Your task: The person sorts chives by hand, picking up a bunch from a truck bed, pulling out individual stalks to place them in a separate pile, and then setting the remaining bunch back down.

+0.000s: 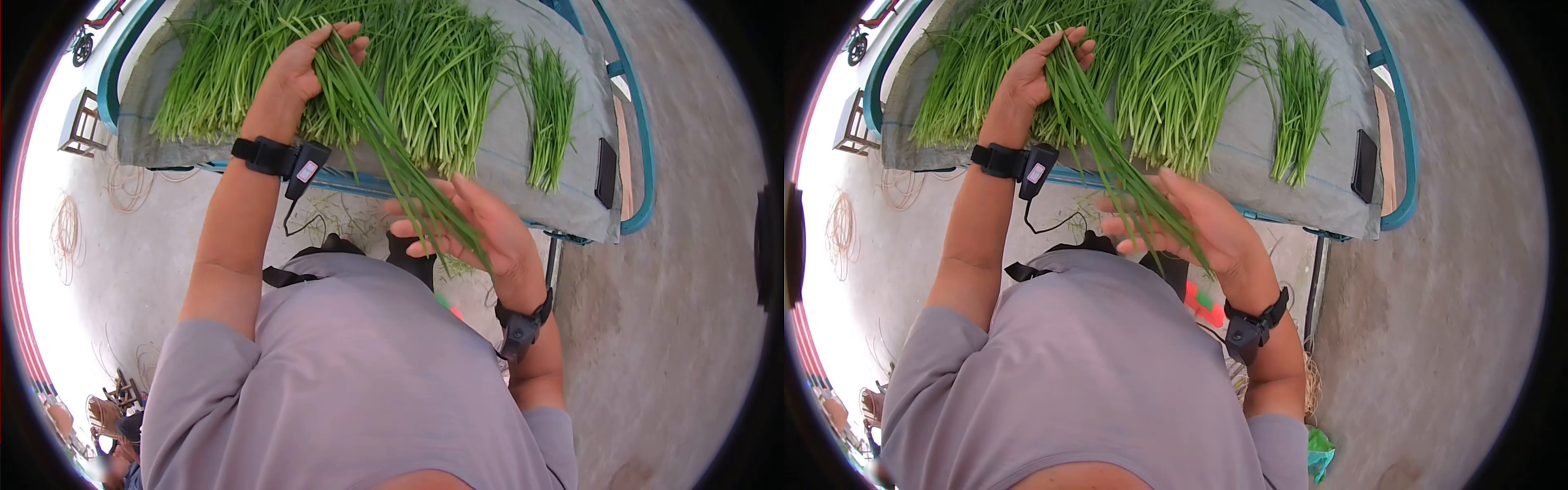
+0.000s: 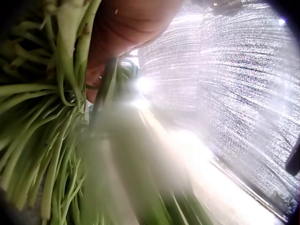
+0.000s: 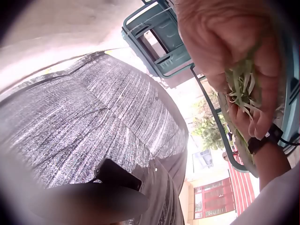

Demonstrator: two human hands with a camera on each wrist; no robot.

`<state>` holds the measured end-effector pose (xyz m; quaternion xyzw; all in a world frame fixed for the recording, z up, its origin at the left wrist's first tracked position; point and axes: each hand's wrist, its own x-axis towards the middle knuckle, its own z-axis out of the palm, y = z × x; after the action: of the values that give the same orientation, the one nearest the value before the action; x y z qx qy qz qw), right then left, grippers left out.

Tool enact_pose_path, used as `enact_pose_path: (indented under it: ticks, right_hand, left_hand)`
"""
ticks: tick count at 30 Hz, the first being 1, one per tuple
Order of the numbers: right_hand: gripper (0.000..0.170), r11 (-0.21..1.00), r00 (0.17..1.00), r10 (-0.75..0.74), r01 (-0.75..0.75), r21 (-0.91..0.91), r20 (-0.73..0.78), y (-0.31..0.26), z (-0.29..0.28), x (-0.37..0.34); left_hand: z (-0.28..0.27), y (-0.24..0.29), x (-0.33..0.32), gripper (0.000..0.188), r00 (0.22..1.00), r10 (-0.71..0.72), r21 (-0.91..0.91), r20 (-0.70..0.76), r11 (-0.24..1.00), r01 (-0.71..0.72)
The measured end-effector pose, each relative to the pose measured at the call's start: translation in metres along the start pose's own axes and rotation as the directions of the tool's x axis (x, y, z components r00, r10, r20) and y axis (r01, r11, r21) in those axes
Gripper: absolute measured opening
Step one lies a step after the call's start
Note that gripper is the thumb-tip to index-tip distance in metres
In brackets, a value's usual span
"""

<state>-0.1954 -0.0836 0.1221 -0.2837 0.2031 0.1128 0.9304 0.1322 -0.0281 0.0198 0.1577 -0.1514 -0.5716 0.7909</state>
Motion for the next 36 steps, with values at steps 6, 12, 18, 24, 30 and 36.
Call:
enact_pose_path:
  ticks: [6, 12, 18, 24, 30, 36]
  right_hand:
    - [0.052, 0.993, 0.996, -0.093, 0.092, -0.075, -0.006, 0.010, -0.005, -0.024]
    - [0.048, 0.996, 0.996, -0.084, 0.084, 0.011, -0.012, 0.016, -0.016, -0.028]
    - [0.047, 0.997, 0.996, -0.077, 0.077, 0.011, -0.035, 0.020, -0.020, -0.032]
    - [0.052, 0.997, 0.997, -0.080, 0.080, -0.002, -0.004, 0.023, -0.028, -0.034]
    - [0.053, 0.997, 0.997, -0.076, 0.076, -0.029, -0.011, 0.025, -0.028, -0.037]
    - [0.053, 0.994, 0.996, -0.081, 0.079, -0.074, -0.026, 0.026, -0.028, -0.039]
  left_hand:
    - [-0.012, 0.001, 0.003, 0.026, 1.000, -0.010, -0.009, 0.004, 1.000, 0.010]
    - [0.008, -0.004, 0.002, 0.028, 0.952, 0.100, 0.134, -0.290, 0.989, -0.063]
    - [-0.003, 0.001, 0.000, 0.031, 0.999, -0.007, -0.024, 0.036, 1.000, 0.008]
    - [0.015, -0.007, 0.001, 0.032, 0.937, 0.133, 0.155, -0.323, 0.984, -0.086]
    - [0.001, -0.004, 0.003, 0.032, 0.972, 0.109, 0.153, -0.208, 0.985, -0.078]
    - [0.012, -0.006, 0.001, 0.032, 0.943, 0.135, 0.179, -0.303, 0.980, -0.083]
